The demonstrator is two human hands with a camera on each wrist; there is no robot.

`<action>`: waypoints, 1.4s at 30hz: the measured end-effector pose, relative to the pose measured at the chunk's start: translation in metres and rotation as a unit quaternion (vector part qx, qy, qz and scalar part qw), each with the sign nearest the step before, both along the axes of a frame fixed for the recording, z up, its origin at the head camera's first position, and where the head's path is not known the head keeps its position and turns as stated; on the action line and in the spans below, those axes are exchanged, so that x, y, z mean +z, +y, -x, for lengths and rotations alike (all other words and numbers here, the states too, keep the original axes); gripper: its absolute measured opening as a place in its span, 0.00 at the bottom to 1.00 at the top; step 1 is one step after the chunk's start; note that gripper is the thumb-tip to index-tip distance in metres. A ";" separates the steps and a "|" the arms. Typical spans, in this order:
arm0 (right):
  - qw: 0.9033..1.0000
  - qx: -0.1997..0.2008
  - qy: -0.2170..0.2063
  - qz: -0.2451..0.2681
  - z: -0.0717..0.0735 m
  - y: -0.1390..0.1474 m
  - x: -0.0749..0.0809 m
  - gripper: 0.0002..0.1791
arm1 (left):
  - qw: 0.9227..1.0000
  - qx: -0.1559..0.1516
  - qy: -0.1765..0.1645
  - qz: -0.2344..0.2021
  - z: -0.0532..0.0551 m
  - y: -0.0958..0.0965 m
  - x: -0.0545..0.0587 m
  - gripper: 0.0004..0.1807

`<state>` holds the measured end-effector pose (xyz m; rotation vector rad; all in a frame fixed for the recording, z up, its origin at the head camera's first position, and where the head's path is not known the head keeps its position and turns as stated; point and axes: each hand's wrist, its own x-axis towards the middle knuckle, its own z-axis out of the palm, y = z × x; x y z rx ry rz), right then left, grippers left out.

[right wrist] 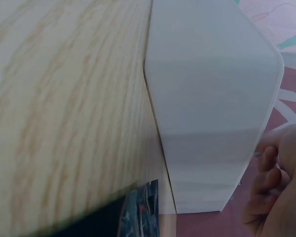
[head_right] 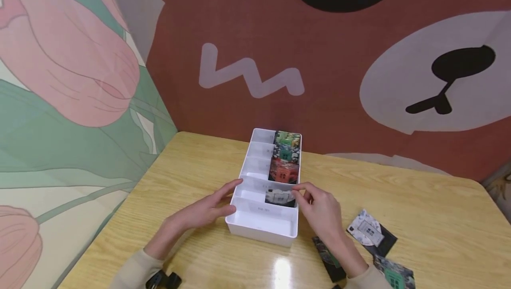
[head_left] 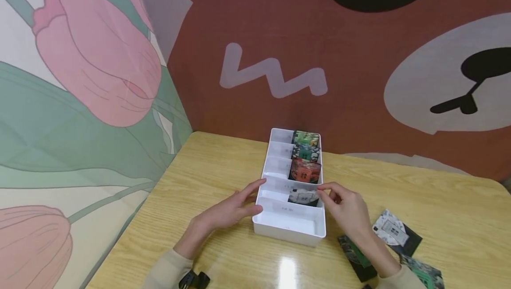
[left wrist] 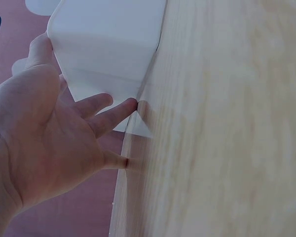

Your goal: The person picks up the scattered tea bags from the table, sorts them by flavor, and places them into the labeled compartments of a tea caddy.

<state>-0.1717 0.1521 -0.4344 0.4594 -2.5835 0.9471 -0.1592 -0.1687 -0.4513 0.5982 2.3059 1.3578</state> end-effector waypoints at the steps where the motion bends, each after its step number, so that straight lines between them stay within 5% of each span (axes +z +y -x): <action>1: 1.000 -0.003 0.001 0.002 0.000 0.000 -0.001 0.03 | 1.000 0.000 0.000 0.000 0.000 0.000 0.000 0.37; 24: 0.998 -0.030 0.054 0.008 -0.001 0.027 0.008 0.04 | 1.000 0.003 -0.007 -0.014 -0.004 0.000 -0.003 0.37; 42: 0.995 -0.075 -0.024 -0.053 -0.014 0.096 0.019 0.08 | 1.000 0.006 -0.008 0.000 -0.002 0.000 0.000 0.37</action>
